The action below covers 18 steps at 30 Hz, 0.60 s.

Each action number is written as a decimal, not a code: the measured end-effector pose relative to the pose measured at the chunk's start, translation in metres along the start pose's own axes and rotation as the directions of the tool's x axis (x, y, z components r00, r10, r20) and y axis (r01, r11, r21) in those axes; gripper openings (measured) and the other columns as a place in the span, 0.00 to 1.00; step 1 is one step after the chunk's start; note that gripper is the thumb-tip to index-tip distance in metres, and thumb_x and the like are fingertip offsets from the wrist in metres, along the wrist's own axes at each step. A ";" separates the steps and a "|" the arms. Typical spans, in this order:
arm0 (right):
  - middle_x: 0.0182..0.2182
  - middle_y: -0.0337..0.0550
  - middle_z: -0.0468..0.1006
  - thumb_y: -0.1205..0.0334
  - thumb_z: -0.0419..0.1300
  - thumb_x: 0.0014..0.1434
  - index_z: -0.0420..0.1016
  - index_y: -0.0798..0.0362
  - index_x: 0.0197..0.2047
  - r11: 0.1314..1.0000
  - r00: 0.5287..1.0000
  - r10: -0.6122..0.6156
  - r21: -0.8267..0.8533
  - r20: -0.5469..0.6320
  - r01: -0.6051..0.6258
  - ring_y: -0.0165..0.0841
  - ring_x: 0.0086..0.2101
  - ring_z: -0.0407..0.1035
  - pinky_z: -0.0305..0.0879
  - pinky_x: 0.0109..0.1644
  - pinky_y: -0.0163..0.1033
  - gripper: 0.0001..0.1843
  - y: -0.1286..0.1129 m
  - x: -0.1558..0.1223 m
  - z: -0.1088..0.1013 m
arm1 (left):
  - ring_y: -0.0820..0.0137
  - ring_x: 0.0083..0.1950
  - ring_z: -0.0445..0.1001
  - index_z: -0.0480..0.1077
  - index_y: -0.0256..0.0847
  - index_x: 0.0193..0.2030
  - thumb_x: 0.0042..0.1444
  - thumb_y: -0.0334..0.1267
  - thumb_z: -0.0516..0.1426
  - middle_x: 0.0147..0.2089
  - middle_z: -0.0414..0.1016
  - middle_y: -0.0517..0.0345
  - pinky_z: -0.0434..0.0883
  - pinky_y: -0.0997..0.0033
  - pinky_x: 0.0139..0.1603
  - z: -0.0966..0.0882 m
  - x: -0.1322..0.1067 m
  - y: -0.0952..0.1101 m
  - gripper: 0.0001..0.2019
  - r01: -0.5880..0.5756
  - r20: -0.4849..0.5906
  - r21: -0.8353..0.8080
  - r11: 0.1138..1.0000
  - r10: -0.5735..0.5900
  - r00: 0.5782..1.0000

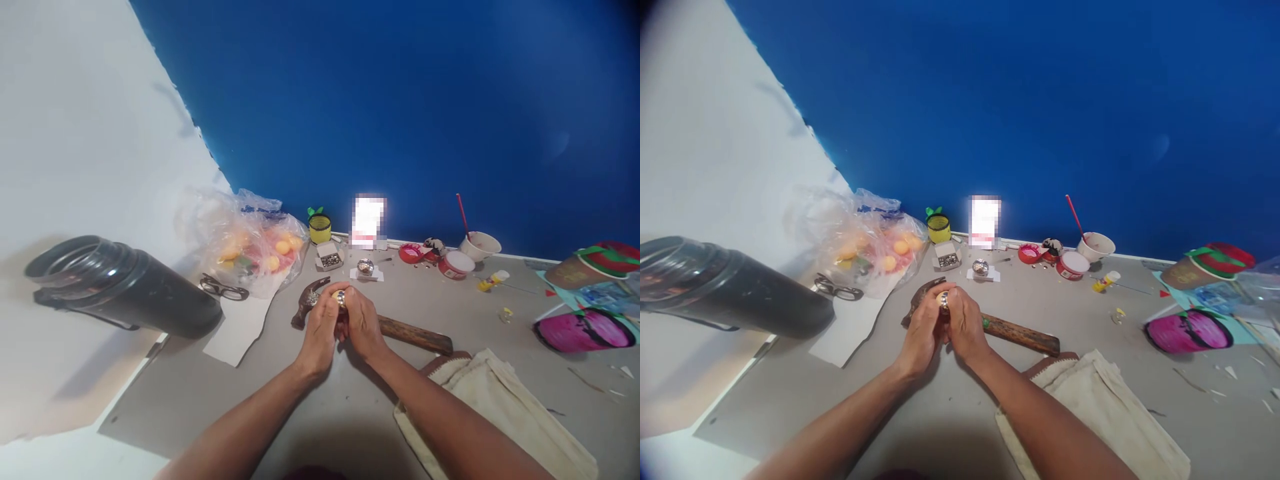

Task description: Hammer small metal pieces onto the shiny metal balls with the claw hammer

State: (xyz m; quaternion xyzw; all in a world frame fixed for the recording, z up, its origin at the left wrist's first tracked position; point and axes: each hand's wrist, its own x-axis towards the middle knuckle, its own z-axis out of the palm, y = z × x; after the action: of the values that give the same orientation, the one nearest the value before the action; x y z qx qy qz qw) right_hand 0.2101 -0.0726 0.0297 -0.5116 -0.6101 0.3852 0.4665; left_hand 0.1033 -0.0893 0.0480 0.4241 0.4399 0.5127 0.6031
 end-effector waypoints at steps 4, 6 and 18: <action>0.25 0.39 0.67 0.47 0.36 0.75 0.59 0.45 0.30 0.988 0.991 -0.125 -0.093 -0.051 0.120 0.36 0.29 0.66 0.67 0.38 0.42 0.24 0.000 -0.001 0.004 | 0.70 0.26 0.63 0.77 0.44 0.50 0.60 0.59 0.61 0.32 0.72 0.58 0.62 0.70 0.26 0.003 -0.002 0.006 0.22 -0.095 -0.066 0.100 0.991 0.101 0.993; 0.25 0.38 0.67 0.47 0.35 0.75 0.59 0.45 0.30 0.991 0.993 -0.112 -0.079 -0.048 0.108 0.36 0.29 0.66 0.67 0.38 0.42 0.24 0.000 -0.002 0.005 | 0.67 0.29 0.66 0.78 0.45 0.50 0.61 0.56 0.62 0.32 0.73 0.56 0.63 0.69 0.27 0.003 -0.001 0.005 0.19 -0.103 -0.086 0.091 0.991 0.111 0.990; 0.15 0.32 0.63 0.32 0.37 0.71 0.62 0.45 0.31 0.976 0.993 0.082 0.197 0.090 -0.098 0.32 0.17 0.63 0.62 0.21 0.37 0.31 -0.007 -0.003 -0.001 | 0.63 0.31 0.70 0.75 0.46 0.57 0.61 0.53 0.62 0.30 0.73 0.56 0.67 0.67 0.30 -0.003 0.003 -0.001 0.21 -0.049 -0.020 0.060 0.997 0.050 0.999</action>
State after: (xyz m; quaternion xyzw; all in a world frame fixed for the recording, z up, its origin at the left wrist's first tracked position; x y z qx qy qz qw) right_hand 0.2098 -0.0768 0.0359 -0.4730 -0.5628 0.4860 0.4727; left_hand 0.1013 -0.0862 0.0464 0.4473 0.4508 0.5185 0.5726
